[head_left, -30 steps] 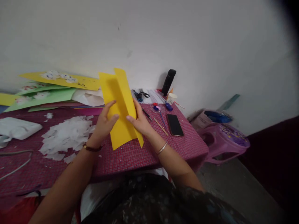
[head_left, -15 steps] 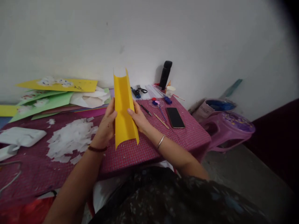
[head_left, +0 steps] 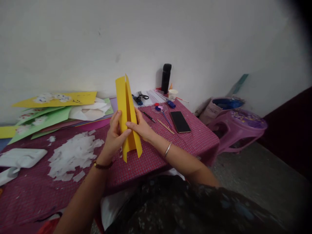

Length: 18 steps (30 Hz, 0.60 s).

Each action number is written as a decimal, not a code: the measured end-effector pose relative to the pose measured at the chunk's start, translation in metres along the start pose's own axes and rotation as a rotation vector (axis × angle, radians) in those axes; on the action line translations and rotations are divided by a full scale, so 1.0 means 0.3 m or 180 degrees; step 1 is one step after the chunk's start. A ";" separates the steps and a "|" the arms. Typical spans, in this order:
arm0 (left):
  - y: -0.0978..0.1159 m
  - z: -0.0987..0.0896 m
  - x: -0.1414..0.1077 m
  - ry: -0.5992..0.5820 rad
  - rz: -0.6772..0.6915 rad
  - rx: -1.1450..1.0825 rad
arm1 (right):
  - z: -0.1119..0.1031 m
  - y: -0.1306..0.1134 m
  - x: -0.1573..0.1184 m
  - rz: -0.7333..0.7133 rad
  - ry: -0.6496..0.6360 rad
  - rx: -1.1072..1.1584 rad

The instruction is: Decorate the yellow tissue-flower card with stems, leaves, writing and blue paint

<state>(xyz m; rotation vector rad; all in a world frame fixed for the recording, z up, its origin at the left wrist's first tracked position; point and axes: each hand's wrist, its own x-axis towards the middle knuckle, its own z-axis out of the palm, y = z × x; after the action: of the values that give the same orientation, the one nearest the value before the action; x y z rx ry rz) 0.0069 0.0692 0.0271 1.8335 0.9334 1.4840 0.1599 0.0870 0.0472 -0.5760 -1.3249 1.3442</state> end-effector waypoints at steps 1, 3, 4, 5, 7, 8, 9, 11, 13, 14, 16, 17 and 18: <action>0.002 0.000 -0.001 0.0002 -0.0007 -0.0003 | -0.001 0.000 -0.001 -0.0012 -0.0010 0.0019; 0.006 0.000 -0.003 0.0011 -0.0028 -0.0040 | -0.004 0.002 -0.001 -0.0018 -0.0016 0.0097; 0.008 0.000 -0.004 0.0012 -0.0035 -0.0065 | -0.004 0.003 -0.001 -0.0013 -0.0010 0.0138; 0.010 -0.001 -0.005 0.0010 -0.0039 -0.0089 | -0.005 0.005 0.000 -0.0014 -0.0002 0.0174; 0.014 -0.001 -0.006 0.0001 -0.0043 -0.0115 | -0.006 0.008 0.002 -0.0014 -0.0007 0.0211; 0.015 0.000 -0.006 -0.0004 -0.0047 -0.0121 | -0.006 0.009 0.003 -0.0009 -0.0009 0.0215; 0.017 0.000 -0.007 -0.0010 -0.0051 -0.0125 | -0.006 0.011 0.004 -0.0002 -0.0014 0.0213; 0.019 0.000 -0.009 -0.0031 -0.0068 -0.0140 | -0.007 0.014 0.007 0.0006 -0.0020 0.0216; 0.020 0.000 -0.010 -0.0060 -0.0084 -0.0177 | -0.008 0.015 0.009 -0.0009 -0.0008 0.0250; 0.019 0.000 -0.011 -0.0065 -0.0090 -0.0208 | -0.009 0.016 0.009 -0.0023 -0.0003 0.0279; 0.014 0.000 -0.010 -0.0059 -0.0083 -0.0288 | -0.010 0.015 0.010 -0.0032 0.0014 0.0309; 0.011 0.001 -0.008 -0.0046 -0.0067 -0.0336 | -0.010 0.015 0.010 -0.0023 0.0022 0.0301; 0.010 0.002 -0.006 -0.0035 -0.0050 -0.0386 | -0.010 0.014 0.009 -0.0009 0.0032 0.0277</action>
<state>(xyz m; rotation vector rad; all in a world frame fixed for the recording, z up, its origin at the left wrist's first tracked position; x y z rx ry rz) 0.0076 0.0660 0.0283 1.7417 0.8319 1.4866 0.1604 0.0916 0.0435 -0.5204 -1.2521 1.3878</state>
